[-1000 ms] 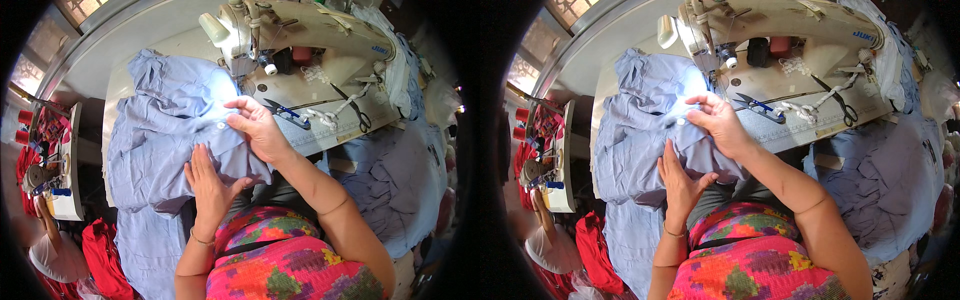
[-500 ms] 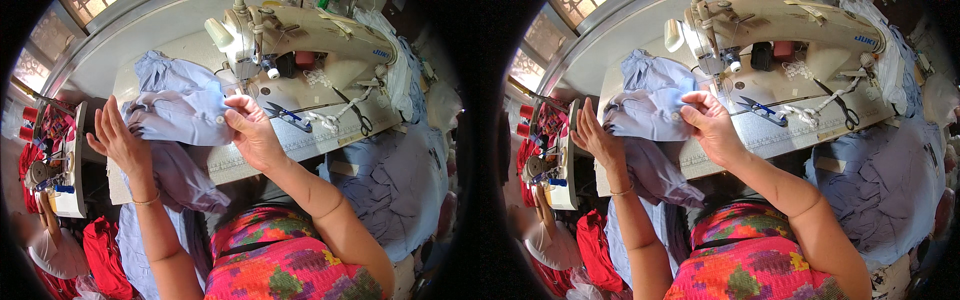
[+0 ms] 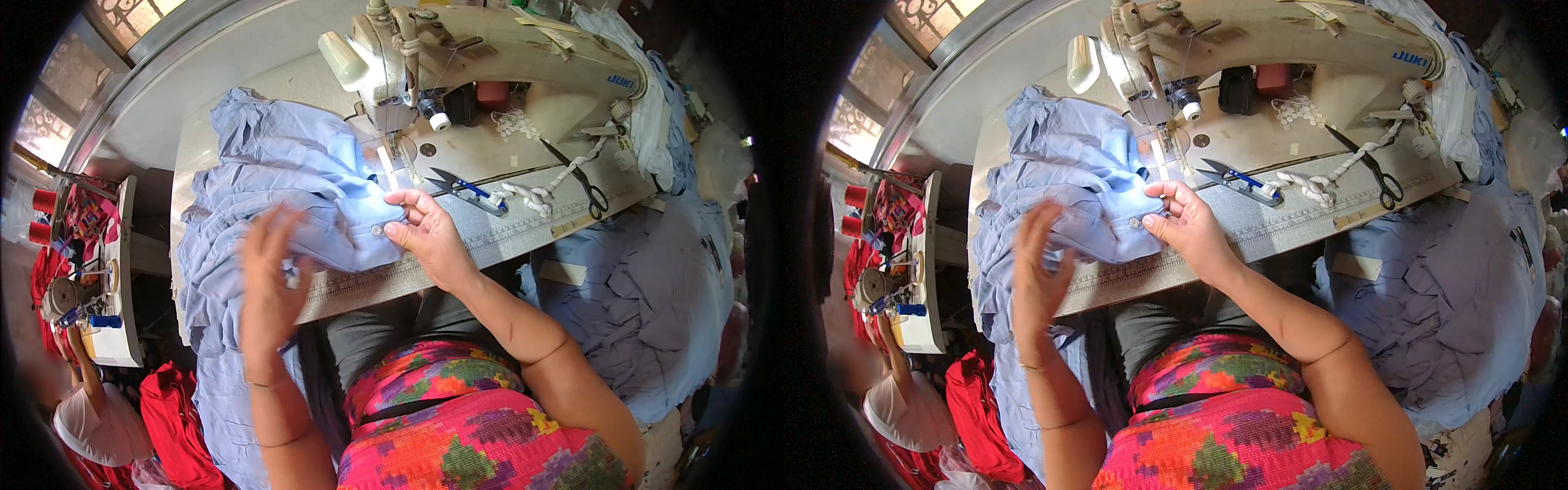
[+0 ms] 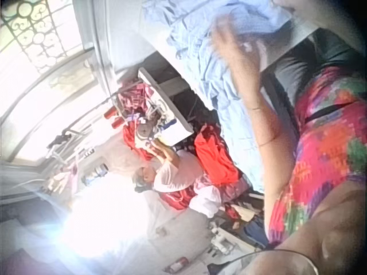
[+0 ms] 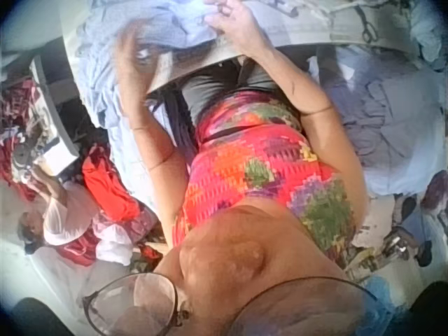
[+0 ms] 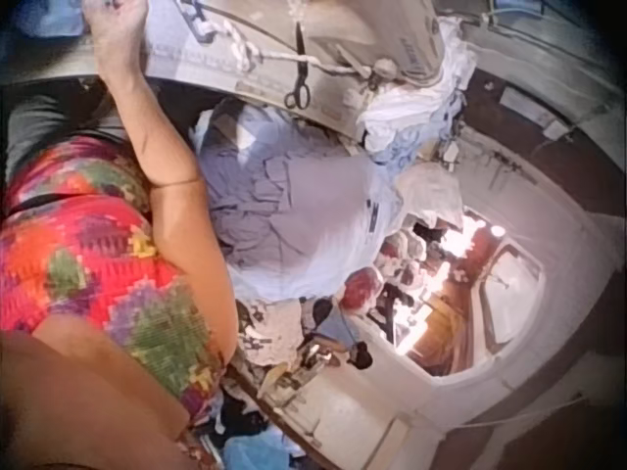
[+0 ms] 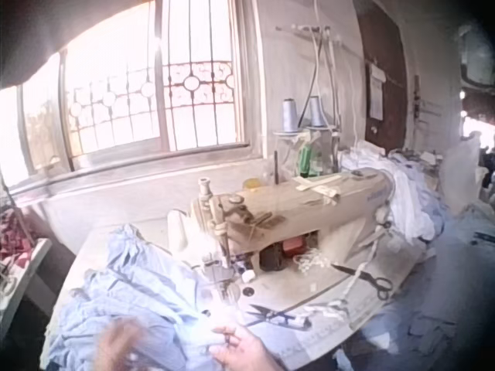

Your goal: The person uses a sewing machine to stitch a blue garment, then uses snips to trim excess threads around a buttonhole on the cuff.

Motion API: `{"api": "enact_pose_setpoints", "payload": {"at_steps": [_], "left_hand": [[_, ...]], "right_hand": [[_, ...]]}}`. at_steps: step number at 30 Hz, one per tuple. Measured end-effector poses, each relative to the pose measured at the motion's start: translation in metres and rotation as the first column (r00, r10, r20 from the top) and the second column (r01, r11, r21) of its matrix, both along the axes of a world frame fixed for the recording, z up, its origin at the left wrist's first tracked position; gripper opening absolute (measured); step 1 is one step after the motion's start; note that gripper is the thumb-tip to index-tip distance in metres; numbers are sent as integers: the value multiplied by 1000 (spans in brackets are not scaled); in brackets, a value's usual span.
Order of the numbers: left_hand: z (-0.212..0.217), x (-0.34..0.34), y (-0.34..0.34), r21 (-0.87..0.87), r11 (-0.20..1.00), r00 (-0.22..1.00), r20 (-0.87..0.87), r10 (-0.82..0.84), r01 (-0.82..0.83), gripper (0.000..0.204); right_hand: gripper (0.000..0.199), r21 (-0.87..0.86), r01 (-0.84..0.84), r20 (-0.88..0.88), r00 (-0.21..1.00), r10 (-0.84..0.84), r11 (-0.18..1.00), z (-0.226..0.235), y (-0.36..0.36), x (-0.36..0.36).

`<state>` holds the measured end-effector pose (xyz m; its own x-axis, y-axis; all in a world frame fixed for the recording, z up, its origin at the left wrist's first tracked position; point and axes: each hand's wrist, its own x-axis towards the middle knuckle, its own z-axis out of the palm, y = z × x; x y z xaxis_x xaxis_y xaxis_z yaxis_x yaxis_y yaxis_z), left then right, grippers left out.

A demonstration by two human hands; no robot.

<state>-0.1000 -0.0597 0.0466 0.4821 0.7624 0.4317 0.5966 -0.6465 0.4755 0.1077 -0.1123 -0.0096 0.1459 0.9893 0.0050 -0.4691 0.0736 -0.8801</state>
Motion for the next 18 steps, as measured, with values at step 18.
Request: {"api": "enact_pose_setpoints", "payload": {"at_steps": [18], "left_hand": [[-47,53,-12,-403,896,911,412,-4,186,6]], "right_hand": [[29,146,-42,246,969,5,988,-6,-3,-5]]}}
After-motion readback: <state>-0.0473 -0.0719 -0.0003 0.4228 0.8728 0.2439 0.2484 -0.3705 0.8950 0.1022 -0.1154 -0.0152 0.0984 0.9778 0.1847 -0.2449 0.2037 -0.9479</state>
